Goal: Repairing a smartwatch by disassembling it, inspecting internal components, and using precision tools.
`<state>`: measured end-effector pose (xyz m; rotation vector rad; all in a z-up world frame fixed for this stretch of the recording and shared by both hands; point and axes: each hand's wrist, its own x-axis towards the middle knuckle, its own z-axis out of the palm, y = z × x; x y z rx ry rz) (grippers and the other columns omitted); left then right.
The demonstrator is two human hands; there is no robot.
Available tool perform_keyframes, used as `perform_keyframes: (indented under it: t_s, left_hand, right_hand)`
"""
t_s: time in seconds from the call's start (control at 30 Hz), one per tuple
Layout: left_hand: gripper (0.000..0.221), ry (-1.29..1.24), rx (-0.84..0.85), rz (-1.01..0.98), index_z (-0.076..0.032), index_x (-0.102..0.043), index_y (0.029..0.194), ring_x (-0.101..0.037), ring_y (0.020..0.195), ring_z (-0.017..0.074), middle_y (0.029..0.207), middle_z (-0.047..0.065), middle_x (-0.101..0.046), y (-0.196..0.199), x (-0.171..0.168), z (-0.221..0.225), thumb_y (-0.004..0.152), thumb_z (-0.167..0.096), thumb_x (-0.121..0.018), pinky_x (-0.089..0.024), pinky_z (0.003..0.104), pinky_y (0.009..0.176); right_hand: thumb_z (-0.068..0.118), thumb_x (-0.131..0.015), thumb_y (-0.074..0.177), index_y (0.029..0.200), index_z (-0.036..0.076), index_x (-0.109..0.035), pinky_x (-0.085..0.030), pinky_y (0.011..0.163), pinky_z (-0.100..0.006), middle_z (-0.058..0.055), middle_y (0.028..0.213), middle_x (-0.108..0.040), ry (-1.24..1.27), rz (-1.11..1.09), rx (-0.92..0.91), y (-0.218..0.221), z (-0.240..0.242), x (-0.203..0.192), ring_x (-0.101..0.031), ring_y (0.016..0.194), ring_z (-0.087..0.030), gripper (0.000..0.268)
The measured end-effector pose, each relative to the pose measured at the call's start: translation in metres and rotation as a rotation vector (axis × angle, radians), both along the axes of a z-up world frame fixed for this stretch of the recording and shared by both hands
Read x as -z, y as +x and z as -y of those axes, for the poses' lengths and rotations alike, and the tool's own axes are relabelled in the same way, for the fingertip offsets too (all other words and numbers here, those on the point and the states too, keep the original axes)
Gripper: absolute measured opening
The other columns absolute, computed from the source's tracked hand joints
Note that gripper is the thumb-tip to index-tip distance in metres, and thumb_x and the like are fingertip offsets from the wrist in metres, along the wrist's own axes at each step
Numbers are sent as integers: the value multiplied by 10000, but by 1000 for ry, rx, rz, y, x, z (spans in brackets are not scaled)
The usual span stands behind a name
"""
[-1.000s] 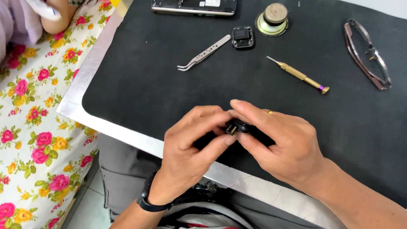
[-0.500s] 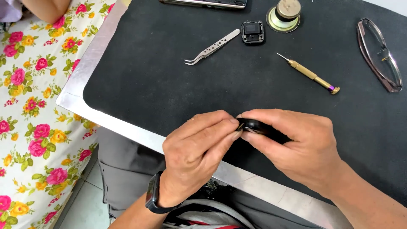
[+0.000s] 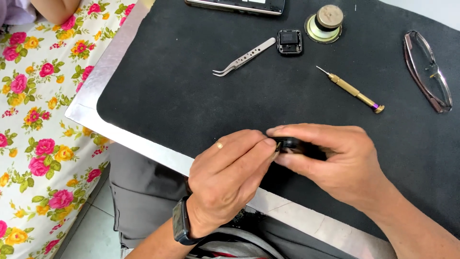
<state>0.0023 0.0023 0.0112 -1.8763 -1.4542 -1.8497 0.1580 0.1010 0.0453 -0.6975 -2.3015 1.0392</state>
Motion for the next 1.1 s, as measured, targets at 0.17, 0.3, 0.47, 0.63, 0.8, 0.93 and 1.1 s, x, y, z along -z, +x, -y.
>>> perform_keyframes:
  t_s: [0.17,0.3,0.47,0.63,0.8,0.93,1.1]
  left_hand:
    - [152,25,-19,-140,18,-674,1057,-713,833,300,952,159,-661,0,3,6,948,88,-752,-689,392,752]
    - [139,10,10,-233,22,-679,1092,-773,937,358,1054,203,-688,1,0,7,974,86,-717,-725,408,843]
    - [157,24,5,-250,28,-704,1081,-790,971,372,1082,215,-701,3,3,4,960,127,-699,-732,413,884]
    - [116,15,-17,-232,11,-721,1052,-797,967,376,1074,203,-715,5,3,4,957,77,-716,-730,400,871]
    - [133,-5,-50,-187,48,-707,963,-782,912,334,964,179,-706,7,0,2,887,48,-816,-708,382,893]
    - [95,-19,-25,-161,49,-686,866,-763,856,317,909,178,-687,8,-4,0,899,20,-770,-702,364,861]
    - [225,-148,-65,23,5,-652,927,-738,792,260,908,141,-727,10,1,1,899,-187,-766,-614,316,709]
  right_hand:
    - [-2,-779,817,1166,27,-729,-632,845,-237,-104,1099,-797,-37,-29,-122,5,-10,12,-782,937,-171,353]
    - [-126,-723,815,1149,8,-720,-656,929,-267,-152,1151,-776,-56,-112,-59,5,-10,23,-795,1047,-235,359]
    - [-87,-765,833,1168,-14,-696,-664,975,-294,-191,1167,-762,-51,-192,-74,4,-9,23,-794,1068,-261,350]
    - [-50,-788,834,1169,-13,-695,-664,961,-283,-188,1163,-764,-58,-220,-86,4,-8,21,-797,1056,-257,350]
    - [-29,-794,843,1194,16,-704,-658,889,-223,-129,1129,-786,-25,-181,-96,6,-8,23,-807,1004,-193,365]
    - [-52,-799,824,1196,22,-706,-654,867,-217,-128,1120,-790,-10,-172,-84,5,-4,24,-808,984,-191,391]
    - [-103,-733,913,1163,20,-720,-630,811,-299,-145,1164,-760,508,-146,23,8,0,30,-783,1027,-259,279]
